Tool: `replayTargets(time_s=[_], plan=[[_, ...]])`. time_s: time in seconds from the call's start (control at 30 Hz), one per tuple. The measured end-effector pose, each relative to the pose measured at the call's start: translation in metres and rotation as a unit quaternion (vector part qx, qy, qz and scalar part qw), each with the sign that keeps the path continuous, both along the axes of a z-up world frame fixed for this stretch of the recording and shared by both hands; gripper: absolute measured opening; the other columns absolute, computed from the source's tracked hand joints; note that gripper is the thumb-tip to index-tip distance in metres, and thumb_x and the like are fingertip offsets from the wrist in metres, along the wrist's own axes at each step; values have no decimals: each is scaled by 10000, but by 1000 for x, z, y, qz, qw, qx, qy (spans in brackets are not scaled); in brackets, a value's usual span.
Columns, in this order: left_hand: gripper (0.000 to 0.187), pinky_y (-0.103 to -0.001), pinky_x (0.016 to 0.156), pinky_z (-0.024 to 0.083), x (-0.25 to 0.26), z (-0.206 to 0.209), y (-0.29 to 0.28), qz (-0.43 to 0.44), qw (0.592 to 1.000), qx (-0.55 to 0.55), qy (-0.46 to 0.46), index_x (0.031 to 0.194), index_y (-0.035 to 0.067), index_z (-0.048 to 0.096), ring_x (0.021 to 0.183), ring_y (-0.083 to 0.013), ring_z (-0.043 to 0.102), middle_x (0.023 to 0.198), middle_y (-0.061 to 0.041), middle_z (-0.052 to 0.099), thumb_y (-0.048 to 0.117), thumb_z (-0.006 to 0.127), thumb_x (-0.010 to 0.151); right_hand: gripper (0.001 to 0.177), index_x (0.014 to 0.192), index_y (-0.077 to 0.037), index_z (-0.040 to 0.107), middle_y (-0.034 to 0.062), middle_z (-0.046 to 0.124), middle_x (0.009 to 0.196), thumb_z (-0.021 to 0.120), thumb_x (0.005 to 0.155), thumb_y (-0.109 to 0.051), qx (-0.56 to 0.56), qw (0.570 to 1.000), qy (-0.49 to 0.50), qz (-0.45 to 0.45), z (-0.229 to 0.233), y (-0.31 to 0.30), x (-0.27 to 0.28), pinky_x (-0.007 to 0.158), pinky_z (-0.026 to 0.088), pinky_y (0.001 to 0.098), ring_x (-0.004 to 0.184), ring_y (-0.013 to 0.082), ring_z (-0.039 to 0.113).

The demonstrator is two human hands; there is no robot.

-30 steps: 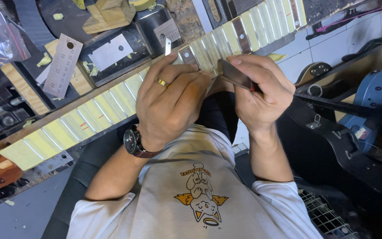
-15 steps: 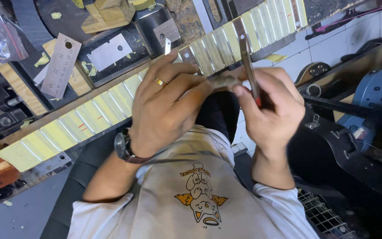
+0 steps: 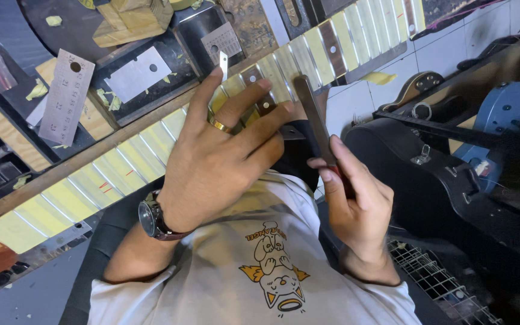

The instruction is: The person uses a metal file to smooth the edges of the frets on a guitar neck. The fretboard is taped off to protect the wood, and the person works methodically along the length of the neck, filing each fret individually.

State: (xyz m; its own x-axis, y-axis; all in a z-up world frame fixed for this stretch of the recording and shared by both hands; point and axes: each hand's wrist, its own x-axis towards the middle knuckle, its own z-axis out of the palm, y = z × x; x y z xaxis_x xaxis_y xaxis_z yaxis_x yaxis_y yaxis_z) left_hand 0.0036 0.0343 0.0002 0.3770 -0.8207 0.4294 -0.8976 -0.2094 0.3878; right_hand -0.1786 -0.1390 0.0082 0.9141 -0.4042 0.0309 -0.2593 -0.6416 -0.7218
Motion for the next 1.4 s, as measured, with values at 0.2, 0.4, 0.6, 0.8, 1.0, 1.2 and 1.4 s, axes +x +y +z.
replayTargets(time_s=[0.2,0.4,0.6,0.8,1.0,1.2,1.4], plan=[[187,-659,1127,472,2,0,-2,-4,1000,-24,-5,918,133,746,1331,-360,630,1323,-61,783,64,845,1062,404,1462,82,560,249,777,1213,646,1070,125,-39,996,-51,54,-9,6,-12,1029,658,337,1054,269,803],[183,-663,1081,498,6,2,-2,-18,999,-38,12,922,96,713,1323,-366,613,1289,-92,774,64,737,1100,318,1411,151,591,183,654,904,562,1095,172,-197,974,-72,88,-4,20,15,719,549,384,725,285,609],[126,-645,1121,463,6,-6,2,-24,999,-43,16,979,84,723,1344,-364,625,1396,-52,733,40,751,1094,350,1476,100,569,231,786,1195,613,1133,47,-103,993,-46,45,22,22,41,1032,614,359,1026,273,772],[178,-633,1091,469,7,-5,1,-26,998,-59,18,950,97,682,1310,-377,658,1335,-80,766,44,661,1119,378,1488,92,550,267,762,1193,565,1127,-17,10,998,-31,-46,7,23,7,969,613,312,970,255,792],[142,-659,1086,478,6,-4,1,-22,999,-45,9,972,92,720,1327,-368,629,1342,-80,777,68,720,1111,358,1469,83,564,238,771,1127,577,1112,57,-22,999,-47,-12,-4,27,-4,931,626,322,953,253,774],[165,-658,1081,489,6,-3,-2,-15,999,-43,10,940,97,706,1310,-353,645,1306,-67,780,62,645,1089,444,1475,138,527,234,683,952,519,1044,246,-115,989,-72,57,-2,28,-2,786,599,347,822,289,689],[165,-595,1118,478,3,-1,-4,28,999,-42,14,1069,55,743,1297,-310,646,1266,-72,742,28,592,1129,483,1620,10,491,130,578,993,497,1144,84,-178,980,21,88,14,22,57,768,553,442,828,309,578]])
